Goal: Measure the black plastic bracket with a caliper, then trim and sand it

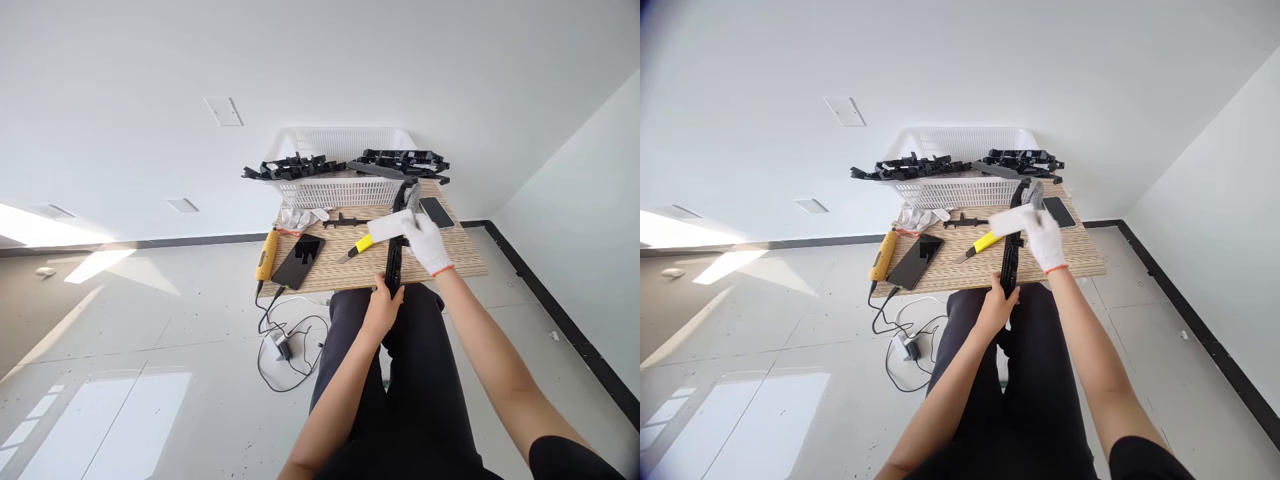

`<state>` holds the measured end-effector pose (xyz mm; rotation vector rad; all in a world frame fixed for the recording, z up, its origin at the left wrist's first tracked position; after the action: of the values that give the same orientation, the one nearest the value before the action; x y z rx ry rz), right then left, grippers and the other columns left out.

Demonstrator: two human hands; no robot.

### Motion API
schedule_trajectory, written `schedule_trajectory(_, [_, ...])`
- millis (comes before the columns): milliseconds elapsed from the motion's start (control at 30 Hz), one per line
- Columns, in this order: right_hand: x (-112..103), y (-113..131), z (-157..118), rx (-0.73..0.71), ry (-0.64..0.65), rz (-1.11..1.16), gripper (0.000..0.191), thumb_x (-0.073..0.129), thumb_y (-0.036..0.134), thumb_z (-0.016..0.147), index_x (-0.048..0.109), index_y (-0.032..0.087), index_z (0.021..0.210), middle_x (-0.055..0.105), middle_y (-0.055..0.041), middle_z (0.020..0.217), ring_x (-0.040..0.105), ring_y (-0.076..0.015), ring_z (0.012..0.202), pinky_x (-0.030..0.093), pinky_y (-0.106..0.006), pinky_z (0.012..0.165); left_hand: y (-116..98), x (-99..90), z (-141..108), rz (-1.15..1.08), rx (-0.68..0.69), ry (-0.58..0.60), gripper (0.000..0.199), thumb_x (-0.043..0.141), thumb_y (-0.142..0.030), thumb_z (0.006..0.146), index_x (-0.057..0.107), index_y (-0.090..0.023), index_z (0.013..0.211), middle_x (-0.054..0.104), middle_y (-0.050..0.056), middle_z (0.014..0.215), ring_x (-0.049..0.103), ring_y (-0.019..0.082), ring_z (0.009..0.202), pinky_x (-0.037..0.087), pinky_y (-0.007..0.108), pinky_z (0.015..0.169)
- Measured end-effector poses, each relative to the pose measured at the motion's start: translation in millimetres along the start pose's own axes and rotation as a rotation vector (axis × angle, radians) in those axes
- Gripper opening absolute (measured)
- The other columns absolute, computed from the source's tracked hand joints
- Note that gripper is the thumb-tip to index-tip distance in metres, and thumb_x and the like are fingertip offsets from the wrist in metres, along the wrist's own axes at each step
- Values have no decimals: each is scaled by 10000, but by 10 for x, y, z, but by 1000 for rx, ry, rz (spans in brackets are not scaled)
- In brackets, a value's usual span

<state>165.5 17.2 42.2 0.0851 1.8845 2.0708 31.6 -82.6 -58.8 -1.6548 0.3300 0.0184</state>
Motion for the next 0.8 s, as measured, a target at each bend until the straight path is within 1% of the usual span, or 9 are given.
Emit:
schedule_trajectory(67, [-6,-53,-12,38,-108,76,386,632,587,869,554,212,918,514,50,592,423,-65,388,309,-178,319,13,1,5,30,11,-11,317,544,-342,951,360,-221,1181,721,110,911,733,261,789,517,332,724])
schedule_trajectory(100, [-11,-78,-22,66,-103,105,398,623,604,870,543,216,913,493,59,571,414,-66,377,307,-179,316,19,-1,7,46,10,-17,302,541,-322,946,362,-222,1167,719,110,910,731,261,788,513,330,722])
schedule_trajectory(200, [-39,-126,-65,135,73,137,431,697,615,809,522,225,870,417,90,513,392,-69,355,297,-182,306,28,-9,4,71,1,-24,275,542,-301,931,361,-223,1123,706,97,873,724,257,770,502,317,705])
schedule_trajectory(300, [-98,-134,-110,111,-1,213,440,712,615,793,518,226,862,368,109,497,342,-55,344,278,-176,301,17,-21,-11,76,5,-13,252,539,-294,923,364,-228,1092,696,80,847,716,245,740,494,302,681])
schedule_trajectory(400, [-109,-134,-144,133,70,191,436,724,601,788,510,222,826,386,102,492,362,-59,349,292,-179,302,-3,-33,-26,89,-19,-16,245,534,-297,924,374,-224,1095,704,86,848,716,246,745,493,299,675])
schedule_trajectory(500, [-111,-128,-158,103,-40,223,437,710,601,799,489,224,807,390,102,489,361,-56,347,294,-176,300,-18,-38,-31,111,-32,-15,258,538,-293,922,384,-217,1115,717,97,861,718,250,764,495,303,690])
schedule_trajectory(633, [-90,-123,-155,151,49,215,451,743,591,770,479,225,775,404,95,481,389,-66,350,291,-180,293,-14,-35,-30,102,-34,-13,256,539,-297,926,377,-220,1109,715,95,854,719,248,763,494,300,684])
schedule_trajectory(733, [-101,-118,-145,145,-85,272,464,735,598,772,449,232,758,378,105,463,345,-58,330,265,-177,282,-9,-37,-33,109,-26,-16,237,541,-299,926,374,-229,1079,708,85,836,716,244,749,489,294,671])
schedule_trajectory(800, [-89,-119,-145,179,-51,265,465,748,589,764,451,231,755,394,100,460,346,-59,327,269,-183,278,-10,-40,-35,109,-32,-18,228,538,-304,929,372,-231,1068,702,75,808,711,241,728,488,291,659])
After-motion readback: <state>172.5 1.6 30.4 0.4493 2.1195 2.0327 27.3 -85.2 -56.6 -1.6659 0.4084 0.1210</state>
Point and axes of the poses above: each hand's wrist, its own z-axis towards the middle knuckle, its own x-axis out of the palm, y = z × x, the point moved 1 cm from there along z, towards the middle knuckle
